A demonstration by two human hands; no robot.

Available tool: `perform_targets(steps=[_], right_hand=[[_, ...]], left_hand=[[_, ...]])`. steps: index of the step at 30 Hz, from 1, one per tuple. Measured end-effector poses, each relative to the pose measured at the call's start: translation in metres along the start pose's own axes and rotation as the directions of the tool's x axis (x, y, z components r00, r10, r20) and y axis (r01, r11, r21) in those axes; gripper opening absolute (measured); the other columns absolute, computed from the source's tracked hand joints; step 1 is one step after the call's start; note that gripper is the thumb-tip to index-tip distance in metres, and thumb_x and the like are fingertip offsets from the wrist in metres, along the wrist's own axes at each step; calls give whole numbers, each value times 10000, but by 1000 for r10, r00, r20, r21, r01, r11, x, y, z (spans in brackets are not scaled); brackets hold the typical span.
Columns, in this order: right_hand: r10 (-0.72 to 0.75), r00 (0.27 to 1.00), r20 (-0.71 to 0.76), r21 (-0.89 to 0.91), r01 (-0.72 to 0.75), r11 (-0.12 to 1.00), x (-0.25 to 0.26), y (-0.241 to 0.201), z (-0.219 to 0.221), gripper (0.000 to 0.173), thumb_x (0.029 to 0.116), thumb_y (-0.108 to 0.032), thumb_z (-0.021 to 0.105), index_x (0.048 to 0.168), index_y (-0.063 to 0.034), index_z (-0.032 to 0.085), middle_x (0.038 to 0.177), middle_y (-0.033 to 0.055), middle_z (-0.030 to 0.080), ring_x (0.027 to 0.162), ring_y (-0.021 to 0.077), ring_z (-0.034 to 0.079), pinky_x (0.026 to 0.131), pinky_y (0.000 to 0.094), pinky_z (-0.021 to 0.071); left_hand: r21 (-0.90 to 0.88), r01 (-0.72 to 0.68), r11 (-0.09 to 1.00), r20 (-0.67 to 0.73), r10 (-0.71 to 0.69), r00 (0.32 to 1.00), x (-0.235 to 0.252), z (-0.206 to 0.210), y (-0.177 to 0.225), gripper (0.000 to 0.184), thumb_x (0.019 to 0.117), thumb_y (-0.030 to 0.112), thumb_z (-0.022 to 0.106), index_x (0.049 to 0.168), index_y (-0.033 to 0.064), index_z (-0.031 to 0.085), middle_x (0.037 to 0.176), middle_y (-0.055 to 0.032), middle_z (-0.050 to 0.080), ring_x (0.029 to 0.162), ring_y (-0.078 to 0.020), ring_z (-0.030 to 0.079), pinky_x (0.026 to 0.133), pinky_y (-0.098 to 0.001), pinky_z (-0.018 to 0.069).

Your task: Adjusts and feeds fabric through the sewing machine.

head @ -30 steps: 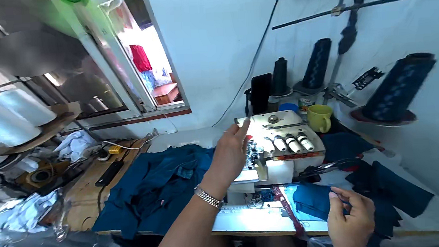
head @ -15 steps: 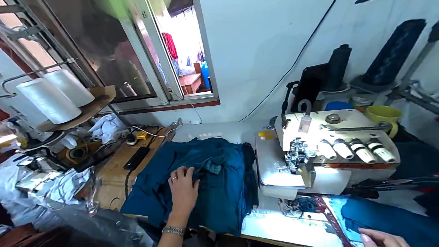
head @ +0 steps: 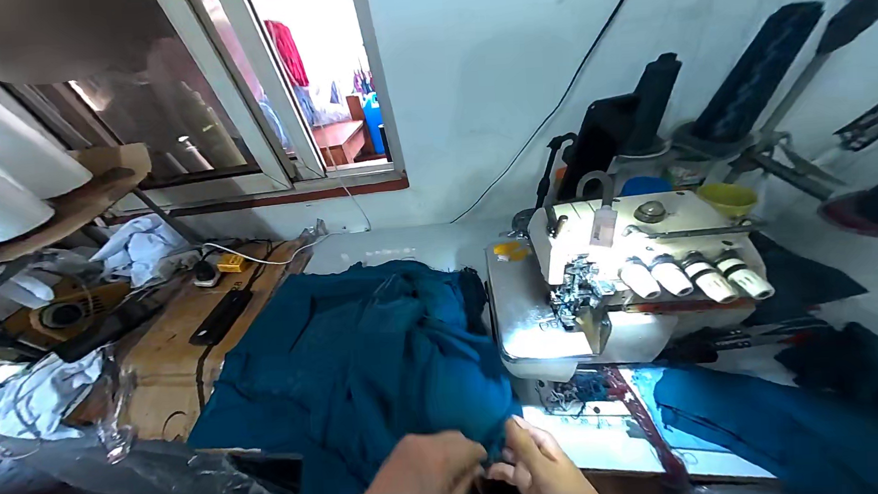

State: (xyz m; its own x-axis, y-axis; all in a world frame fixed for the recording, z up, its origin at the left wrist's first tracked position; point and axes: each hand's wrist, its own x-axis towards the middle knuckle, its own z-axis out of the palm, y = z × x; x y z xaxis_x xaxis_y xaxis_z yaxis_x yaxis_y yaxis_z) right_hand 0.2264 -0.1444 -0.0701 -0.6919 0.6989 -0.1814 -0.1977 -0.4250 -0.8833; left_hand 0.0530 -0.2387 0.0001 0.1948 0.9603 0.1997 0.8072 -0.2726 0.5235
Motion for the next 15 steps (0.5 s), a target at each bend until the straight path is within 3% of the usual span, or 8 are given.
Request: perform_targets(steps=[2, 4, 7, 8, 9, 11, 13, 15], right_hand=[[159, 986, -50, 244, -142, 959, 6, -5, 7, 325, 1115, -273, 391, 1206, -14, 566, 1039, 92, 735, 950, 181, 734, 863, 371, 612], [217, 962, -168, 361, -145, 921, 9, -6, 8, 261, 1095, -179, 464, 1250, 17, 538, 1026, 159, 730, 922, 235, 740, 827, 394, 623], [223, 923, -314, 334, -113, 936, 7, -3, 2, 350, 1015, 23, 523, 1357, -3, 450, 1044, 183, 705, 877, 256, 737, 737, 398, 628], [178, 932, -317, 275, -90, 957, 3, -1, 0, 429, 965, 77, 537, 1375, -3, 442, 1060, 172, 701, 888, 236, 731, 742, 381, 624], [86, 954, -288, 176, -36, 984, -3, 3, -2, 497, 909, 105, 552, 1386, 14, 446, 1083, 153, 703, 918, 200, 727, 775, 351, 618], [-213, 970, -119, -125, 198, 972, -15, 12, -8, 504, 851, 94, 577, 1348, 91, 492, 1124, 85, 719, 1016, 81, 704, 903, 272, 592], [-338, 941, 0, -250, 327, 911, -20, 13, -12, 414, 856, 76, 585, 1268, 77, 550, 1096, 34, 727, 1024, 29, 690, 927, 246, 578], [-313, 949, -26, -205, 301, 931, -20, 12, -16, 341, 861, 65, 603, 1200, 43, 581, 1038, 33, 737, 982, 58, 707, 899, 269, 592]], left_hand=[[-62, -62, 996, 98, 68, 993, -3, 19, 7, 191, 1003, 76, 585, 1081, -19, 731, 934, -163, 730, 815, -281, 734, 741, -439, 608], [-74, -48, 996, 134, 58, 989, -2, 23, 6, 215, 1019, 141, 586, 1087, 4, 737, 932, -157, 719, 817, -282, 724, 737, -437, 603], [-49, 260, 964, 63, -257, 964, 18, -12, 2, 318, 1047, 259, 550, 1161, 32, 741, 1098, -153, 714, 1068, -276, 678, 989, -438, 529], [-22, 301, 953, -42, -301, 953, 27, -21, -9, 314, 1050, 266, 547, 1168, 46, 737, 1132, -131, 708, 1115, -258, 660, 1026, -440, 508], [64, 258, 964, -204, -240, 949, 34, -22, -33, 286, 1027, 302, 570, 1135, 108, 750, 1120, -70, 710, 1107, -226, 659, 996, -449, 531], [183, 218, 959, -322, -151, 935, 51, -26, -68, 307, 960, 257, 674, 1244, 155, 728, 1296, -116, 647, 1246, -376, 555, 1012, -642, 435], [274, 209, 939, -217, -151, 964, 65, -26, -82, 499, 893, 139, 737, 1380, 218, 661, 1476, -153, 536, 1395, -489, 408, 1054, -806, 260], [328, 164, 930, -64, -151, 986, 73, -16, -81, 575, 873, 43, 713, 1408, 240, 636, 1530, -157, 488, 1463, -508, 309, 1057, -864, 140]])
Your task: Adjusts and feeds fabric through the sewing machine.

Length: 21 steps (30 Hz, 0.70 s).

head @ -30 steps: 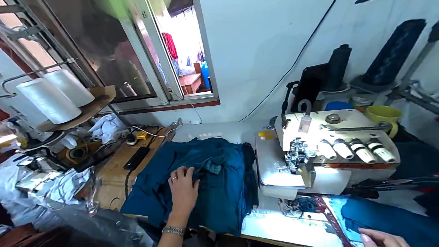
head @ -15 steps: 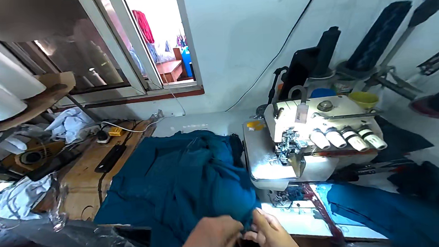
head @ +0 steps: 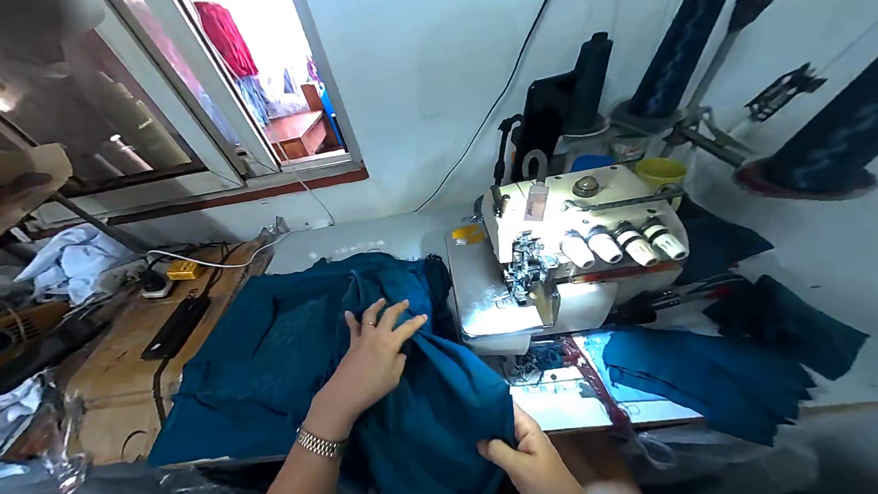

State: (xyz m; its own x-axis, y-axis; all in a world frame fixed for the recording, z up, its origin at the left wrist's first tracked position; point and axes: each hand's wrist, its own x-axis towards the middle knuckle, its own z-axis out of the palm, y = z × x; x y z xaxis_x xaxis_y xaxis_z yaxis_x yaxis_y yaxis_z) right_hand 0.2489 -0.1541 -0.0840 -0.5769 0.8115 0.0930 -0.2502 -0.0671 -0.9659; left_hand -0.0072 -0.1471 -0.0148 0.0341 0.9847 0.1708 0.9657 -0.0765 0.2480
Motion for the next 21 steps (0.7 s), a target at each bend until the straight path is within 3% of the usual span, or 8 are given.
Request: perform_targets(steps=[2, 4, 7, 11, 14, 17, 19, 21], right_hand=[[49, 998, -32, 74, -47, 996, 4, -2, -4, 348, 869, 43, 650, 1208, 47, 572, 1043, 61, 739, 990, 101, 718, 908, 296, 599], [82, 996, -37, 143, -76, 987, 5, -5, -4, 397, 894, -14, 703, 1253, 61, 550, 1081, 82, 733, 1025, 127, 715, 940, 309, 593], [47, 999, -11, 166, -45, 985, -1, -4, 2, 287, 969, -90, 659, 1213, 43, 589, 1054, 64, 737, 999, 114, 716, 938, 307, 590], [-83, 991, 100, 27, 81, 996, 0, -23, -3, 175, 1045, -164, 555, 1091, -34, 663, 942, -34, 731, 896, 25, 701, 853, 253, 593], [-196, 976, 96, -93, 204, 974, 19, -64, -12, 216, 1049, -162, 539, 1149, -32, 679, 1007, -17, 736, 957, 35, 696, 899, 270, 589], [-304, 949, 85, -224, 315, 922, 34, -117, -8, 208, 1040, -138, 559, 1187, -53, 679, 965, -11, 740, 878, 32, 704, 804, 249, 601], [-396, 910, 123, -208, 414, 886, 42, -148, 0, 198, 1043, -135, 551, 1180, -48, 665, 953, -7, 726, 848, 31, 699, 759, 229, 603], [-465, 879, 108, -195, 478, 857, 47, -176, 10, 175, 1043, -138, 542, 1142, -61, 665, 938, -34, 712, 855, 2, 685, 778, 203, 592]], left_hand=[[36, -29, 999, 147, 23, 989, 4, 11, 9, 475, 945, 88, 644, 1396, 238, 643, 1567, -153, 447, 1503, -474, 255, 1096, -839, 91], [11, -17, 1000, 214, 14, 977, 5, 22, 12, 337, 1028, 176, 579, 1354, 176, 662, 1493, -146, 523, 1484, -425, 327, 1123, -807, 100], [-87, -65, 994, -12, 65, 998, -3, 30, 10, 193, 984, 91, 598, 1115, 72, 737, 1077, -127, 702, 1160, -375, 622, 1071, -770, 297], [-116, -102, 988, -258, 69, 964, -34, -5, 13, 226, 930, 86, 560, 1025, 104, 764, 972, -40, 729, 1036, -263, 694, 1055, -745, 362], [-129, -90, 988, -436, 26, 900, -59, -51, 25, 250, 983, 141, 494, 1049, 105, 733, 1031, -11, 715, 1014, -174, 675, 967, -538, 517], [-113, -96, 989, -533, 22, 846, -76, -90, 51, 258, 1043, 183, 425, 1087, 58, 645, 1265, -44, 683, 1203, -125, 628, 1050, -398, 492], [-103, -96, 990, -601, 15, 799, -84, -110, 65, 222, 1060, 190, 435, 1093, 54, 607, 1068, 20, 654, 980, 27, 613, 870, -185, 514], [-165, -153, 974, -609, 21, 793, -89, -130, 66, 190, 1072, 218, 465, 1122, 88, 594, 1009, 67, 610, 909, 57, 584, 820, -144, 501]])
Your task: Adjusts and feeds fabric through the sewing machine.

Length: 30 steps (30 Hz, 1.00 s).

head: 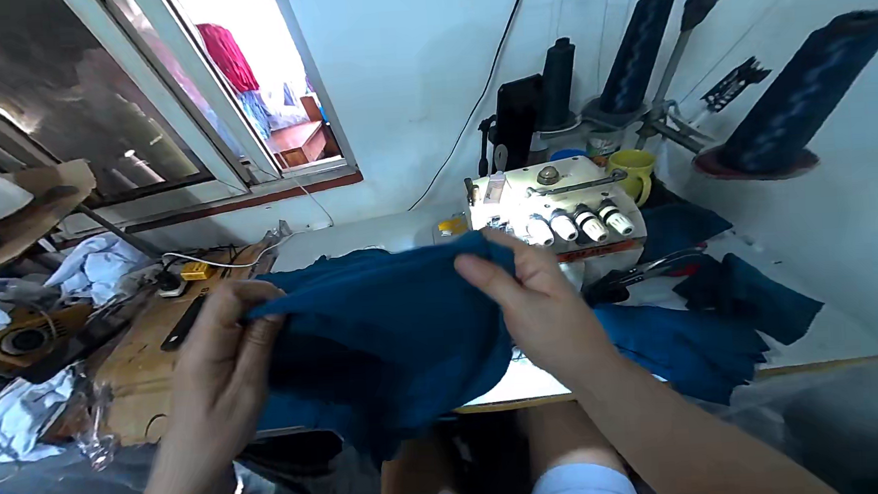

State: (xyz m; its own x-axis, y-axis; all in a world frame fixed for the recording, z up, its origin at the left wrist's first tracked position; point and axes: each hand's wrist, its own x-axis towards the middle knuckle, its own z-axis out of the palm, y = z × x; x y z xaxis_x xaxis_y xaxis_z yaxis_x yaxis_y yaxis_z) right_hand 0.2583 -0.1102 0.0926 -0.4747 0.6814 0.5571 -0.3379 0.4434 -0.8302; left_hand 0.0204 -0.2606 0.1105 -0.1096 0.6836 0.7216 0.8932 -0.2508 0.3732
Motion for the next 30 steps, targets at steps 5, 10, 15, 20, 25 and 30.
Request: perform_targets(steps=[5, 10, 15, 20, 25, 30], right_hand=[[-205, 979, -23, 102, 206, 973, 29, -35, 6, 136, 1036, -58, 544, 1092, -22, 662, 900, -30, 692, 835, -1, 672, 775, 185, 584], [-199, 980, 14, 53, 198, 979, 30, -39, 21, 151, 1032, -55, 553, 1120, 13, 655, 905, 8, 693, 818, 4, 668, 747, 182, 576], [-182, 983, 27, -470, 174, 865, 14, 40, 55, 176, 1022, -89, 580, 1125, 7, 686, 921, 134, 706, 818, 239, 706, 730, 424, 592], [140, 988, 64, -721, -52, 691, -59, 124, 36, 297, 1006, -281, 629, 1176, -53, 710, 1069, 146, 709, 1025, 315, 689, 911, 482, 564], [152, 980, 125, -902, 49, 429, -117, 160, -43, 408, 974, -388, 649, 1163, -34, 724, 1180, 172, 711, 1154, 346, 672, 1011, 521, 519], [652, 697, 298, -916, 17, 401, -71, 156, -77, 752, 968, -633, 557, 1250, 61, 620, 1275, 251, 633, 1272, 389, 571, 1153, 535, 345]], left_hand=[[-54, -22, 998, -54, 19, 998, 8, -48, 1, 140, 1028, 231, 602, 1155, 173, 607, 983, 136, 646, 861, 46, 623, 777, -137, 524], [72, -75, 995, -34, 78, 996, 3, -87, -52, 207, 1030, 162, 587, 1220, 85, 616, 1077, 25, 652, 937, -29, 624, 850, -208, 519], [295, -14, 955, 88, -13, 996, 46, -31, -71, 273, 1008, 163, 557, 1183, -42, 601, 1080, -164, 644, 958, -207, 633, 880, -419, 525], [306, 216, 927, 406, -332, 851, -12, 88, -137, 445, 958, 118, 688, 1374, -6, 593, 1380, -272, 577, 1333, -521, 468, 1101, -694, 356], [314, 171, 934, 388, -291, 875, -68, 158, -147, 398, 1018, 307, 556, 1338, 95, 660, 1463, -205, 545, 1392, -490, 435, 1121, -712, 289], [432, 157, 888, 287, -301, 909, -71, 169, -141, 435, 1034, 390, 464, 1285, 119, 693, 1439, -163, 579, 1375, -456, 473, 1128, -678, 303]])
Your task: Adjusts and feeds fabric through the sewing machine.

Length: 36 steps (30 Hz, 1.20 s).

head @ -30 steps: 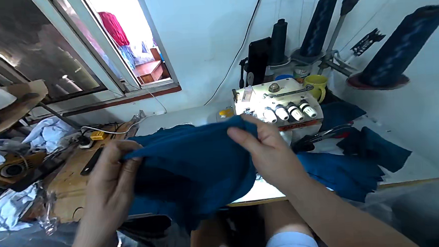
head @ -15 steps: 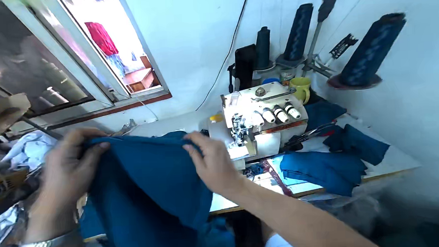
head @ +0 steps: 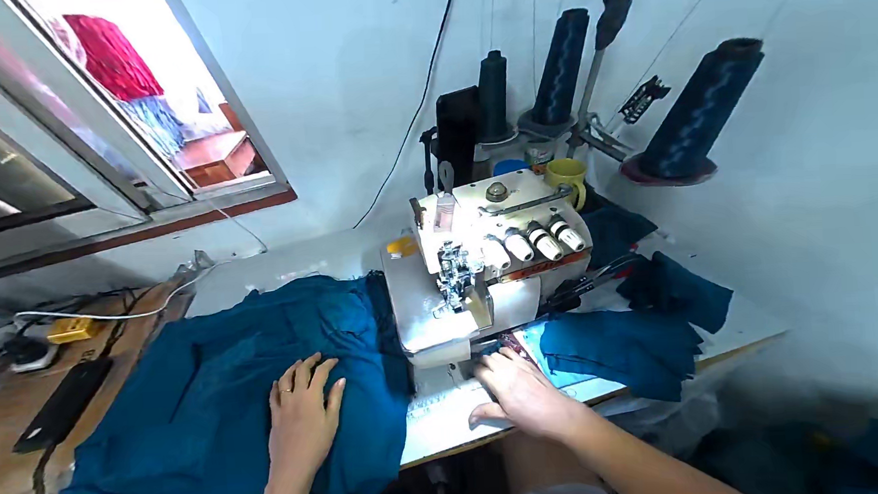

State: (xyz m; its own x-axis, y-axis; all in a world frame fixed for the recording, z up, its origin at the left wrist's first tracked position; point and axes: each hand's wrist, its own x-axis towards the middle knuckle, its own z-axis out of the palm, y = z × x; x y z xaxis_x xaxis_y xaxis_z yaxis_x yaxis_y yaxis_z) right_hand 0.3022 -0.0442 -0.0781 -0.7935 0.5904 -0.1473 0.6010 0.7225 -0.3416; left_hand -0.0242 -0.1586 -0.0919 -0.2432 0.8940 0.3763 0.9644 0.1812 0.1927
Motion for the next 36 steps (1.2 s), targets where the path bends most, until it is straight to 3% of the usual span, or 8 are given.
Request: perform_targets(steps=[3, 6, 9, 14, 20, 27, 31, 36], right_hand=[[112, 964, 243, -53, -102, 993, 20, -1, -20, 828, 963, -702, 490, 1208, 76, 633, 1295, 253, 617, 1293, 384, 546, 1125, 511, 369], [60, 995, -84, 0, -60, 998, 3, -4, -7, 675, 980, -607, 558, 1145, 36, 686, 1222, 224, 639, 1214, 376, 586, 1074, 520, 419], [-4, 713, -701, 35, 40, 999, -36, 8, 42, 450, 977, -508, 609, 1049, -92, 765, 1056, 106, 718, 1032, 276, 676, 934, 447, 543], [249, 419, -873, 176, -207, 963, -118, 49, 119, 278, 1002, -311, 594, 1071, -57, 684, 1082, 171, 635, 1090, 257, 614, 992, 303, 501], [167, 498, -851, -23, -354, 935, -144, 89, 152, 510, 1047, -535, 451, 1329, -133, 587, 1272, 136, 619, 1248, 263, 567, 1109, 358, 409], [207, 607, -767, -100, -432, 896, -157, 85, 141, 712, 973, -701, 396, 1227, -120, 718, 1304, 182, 661, 1267, 366, 601, 1100, 569, 407], [269, 646, -714, 37, -349, 937, -163, 90, 122, 586, 1015, -522, 463, 1105, -24, 757, 997, 134, 754, 962, 309, 735, 893, 477, 581], [499, 867, 16, 275, -483, 831, -163, 101, 37, 362, 1096, -211, 438, 1263, 34, 645, 1068, 274, 697, 1043, 432, 683, 960, 581, 506]], left_hand=[[9, -18, 1000, -36, 18, 999, -2, 3, -2, 483, 1027, 427, 421, 1278, 123, 699, 1423, -154, 593, 1366, -452, 483, 1117, -671, 317], [-6, 16, 1000, 0, -16, 1000, -2, -9, 13, 453, 1038, 387, 439, 1291, 113, 697, 1433, -163, 589, 1383, -451, 472, 1136, -661, 303], [-70, 71, 995, 67, -67, 996, -1, -22, 29, 416, 1063, 318, 472, 1327, 70, 675, 1462, -204, 560, 1412, -483, 427, 1166, -666, 251], [19, -41, 999, -85, 42, 995, -5, 7, 2, 498, 1031, 415, 403, 1252, 85, 704, 1380, -227, 607, 1323, -516, 501, 1070, -700, 343], [11, -32, 999, -65, 33, 997, -7, 5, 3, 503, 1042, 413, 401, 1270, 72, 692, 1396, -245, 591, 1342, -530, 477, 1084, -701, 320], [29, -27, 999, -75, 29, 997, -7, 5, 4, 498, 1045, 405, 395, 1255, 72, 698, 1388, -242, 598, 1331, -529, 486, 1073, -689, 334], [28, -27, 999, -62, 29, 998, -7, 6, 0, 497, 1047, 409, 392, 1270, 80, 691, 1401, -232, 592, 1346, -523, 475, 1075, -687, 335], [37, -29, 999, -77, 32, 996, -7, 6, 2, 498, 1048, 416, 394, 1266, 87, 697, 1395, -228, 599, 1337, -515, 489, 1074, -680, 341]])
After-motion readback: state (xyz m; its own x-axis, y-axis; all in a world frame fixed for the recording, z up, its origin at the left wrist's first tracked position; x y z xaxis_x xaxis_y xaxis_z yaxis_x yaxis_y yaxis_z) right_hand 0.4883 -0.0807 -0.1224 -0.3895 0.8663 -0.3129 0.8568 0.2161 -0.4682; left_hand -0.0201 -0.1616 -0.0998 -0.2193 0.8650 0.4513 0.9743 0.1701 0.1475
